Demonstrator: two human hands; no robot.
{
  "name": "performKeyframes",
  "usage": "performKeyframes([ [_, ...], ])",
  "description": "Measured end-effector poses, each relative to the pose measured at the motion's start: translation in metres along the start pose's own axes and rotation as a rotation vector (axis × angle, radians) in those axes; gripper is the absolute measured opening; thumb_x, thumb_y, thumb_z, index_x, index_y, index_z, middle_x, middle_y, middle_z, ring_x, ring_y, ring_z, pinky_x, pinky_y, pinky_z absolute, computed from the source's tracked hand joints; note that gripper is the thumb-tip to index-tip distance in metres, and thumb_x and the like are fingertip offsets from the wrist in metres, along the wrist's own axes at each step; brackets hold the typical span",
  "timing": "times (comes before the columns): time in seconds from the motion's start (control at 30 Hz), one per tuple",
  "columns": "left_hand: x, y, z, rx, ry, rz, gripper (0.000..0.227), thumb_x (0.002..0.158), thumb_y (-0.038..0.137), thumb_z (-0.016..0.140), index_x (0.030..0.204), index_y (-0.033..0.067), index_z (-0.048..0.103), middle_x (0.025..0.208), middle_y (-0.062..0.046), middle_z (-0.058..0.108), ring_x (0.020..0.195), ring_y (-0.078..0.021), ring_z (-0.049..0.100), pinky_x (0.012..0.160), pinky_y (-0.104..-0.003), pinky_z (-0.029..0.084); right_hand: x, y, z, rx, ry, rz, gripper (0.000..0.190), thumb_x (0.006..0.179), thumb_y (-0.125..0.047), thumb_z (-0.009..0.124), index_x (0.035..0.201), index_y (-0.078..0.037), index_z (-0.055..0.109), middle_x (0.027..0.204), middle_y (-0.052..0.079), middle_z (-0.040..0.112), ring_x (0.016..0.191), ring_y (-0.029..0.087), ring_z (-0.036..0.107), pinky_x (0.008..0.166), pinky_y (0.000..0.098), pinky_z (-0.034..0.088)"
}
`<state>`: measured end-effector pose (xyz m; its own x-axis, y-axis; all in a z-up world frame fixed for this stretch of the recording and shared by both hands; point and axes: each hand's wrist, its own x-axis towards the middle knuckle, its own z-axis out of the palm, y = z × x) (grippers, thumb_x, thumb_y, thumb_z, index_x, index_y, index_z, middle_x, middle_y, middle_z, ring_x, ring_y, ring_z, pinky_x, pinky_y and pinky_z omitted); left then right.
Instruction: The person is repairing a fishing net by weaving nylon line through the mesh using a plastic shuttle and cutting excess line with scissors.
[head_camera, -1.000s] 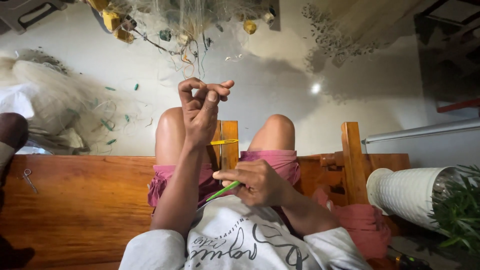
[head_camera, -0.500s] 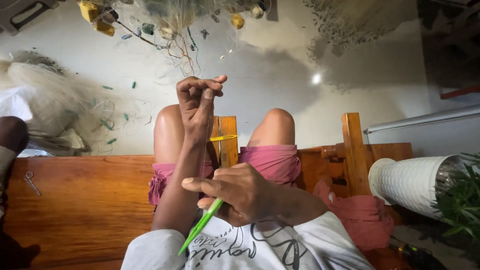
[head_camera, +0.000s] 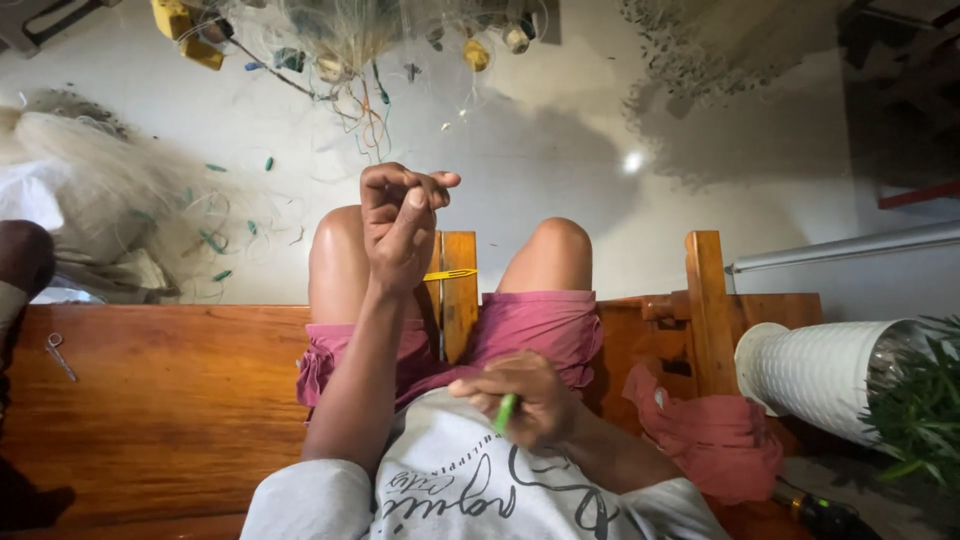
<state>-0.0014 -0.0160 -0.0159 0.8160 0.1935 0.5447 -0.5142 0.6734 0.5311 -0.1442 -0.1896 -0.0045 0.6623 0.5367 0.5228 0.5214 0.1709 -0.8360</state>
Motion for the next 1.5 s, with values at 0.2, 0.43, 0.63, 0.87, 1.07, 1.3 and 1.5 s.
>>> performKeyframes([
  [0.2,0.000,-0.015,-0.002,0.093,0.024,0.078,0.014,0.101,0.000,0.053,0.108,0.0048,0.043,0.083,-0.008,0.055,0.102,-0.0288,0.068,0.086,-0.033,0.049,0.017,0.006,-0.024,-0.003,0.247,-0.122,0.009,0.079,0.005,0.075,0.087,0.009,0.075,0.049,0.005,0.046,0.032,0.015,0.040,0.032,0.0261,0.032],
  [0.43,-0.009,-0.034,0.002,-0.074,0.093,0.012,0.030,0.102,0.004,0.054,0.129,0.0071,0.041,0.093,-0.009,0.054,0.110,-0.0257,0.063,0.107,-0.038,0.046,0.087,-0.060,-0.009,-0.274,0.054,-0.134,0.034,0.097,-0.025,0.063,0.112,0.004,0.072,0.065,0.009,0.065,0.044,0.022,0.056,0.043,0.0332,0.050],
  [0.63,-0.017,-0.049,0.021,-0.142,0.229,-0.008,0.019,0.098,0.001,0.063,0.113,0.0038,0.051,0.096,-0.010,0.055,0.107,-0.0270,0.065,0.098,-0.034,0.051,0.100,-0.075,-0.043,-0.441,-0.159,-0.140,0.067,0.097,-0.056,0.052,0.123,0.005,0.063,0.072,0.010,0.063,0.052,0.016,0.054,0.049,0.0279,0.049],
  [0.87,-0.004,-0.027,0.047,-0.422,0.502,-0.247,0.021,0.105,0.029,0.053,0.095,0.0116,0.060,0.081,-0.007,0.066,0.099,-0.0241,0.073,0.080,-0.027,0.055,0.138,-0.036,-0.138,-1.272,0.083,-0.291,0.034,0.101,-0.038,0.058,0.118,-0.016,0.077,0.101,0.006,0.055,0.082,0.025,0.057,0.076,0.0370,0.050],
  [1.07,0.006,-0.022,0.056,-0.390,0.517,-0.235,0.026,0.104,0.033,0.054,0.088,0.0128,0.062,0.077,-0.004,0.066,0.088,-0.0182,0.071,0.077,-0.027,0.054,0.164,-0.034,-0.145,-1.462,0.064,-0.347,0.018,0.098,-0.037,0.072,0.105,-0.022,0.079,0.091,-0.001,0.053,0.079,0.021,0.056,0.071,0.0357,0.046],
  [1.3,0.029,-0.014,0.073,-0.480,0.542,-0.283,0.021,0.099,0.026,0.059,0.087,0.0083,0.056,0.074,-0.005,0.059,0.073,-0.0185,0.065,0.070,-0.029,0.049,0.180,-0.007,-0.146,-1.047,0.026,-0.134,0.027,0.101,-0.025,0.068,0.119,-0.004,0.066,0.099,0.012,0.062,0.085,0.023,0.059,0.073,0.0350,0.054],
  [1.5,0.029,-0.070,0.054,-0.445,0.356,-0.103,0.020,0.100,0.003,0.059,0.119,-0.0030,0.057,0.105,-0.017,0.067,0.098,-0.0176,0.065,0.090,-0.026,0.052,0.194,0.013,-0.125,-0.784,-0.026,-0.293,0.032,0.107,-0.018,0.061,0.139,-0.014,0.057,0.106,0.006,0.038,0.097,0.022,0.045,0.086,0.0327,0.045],
])
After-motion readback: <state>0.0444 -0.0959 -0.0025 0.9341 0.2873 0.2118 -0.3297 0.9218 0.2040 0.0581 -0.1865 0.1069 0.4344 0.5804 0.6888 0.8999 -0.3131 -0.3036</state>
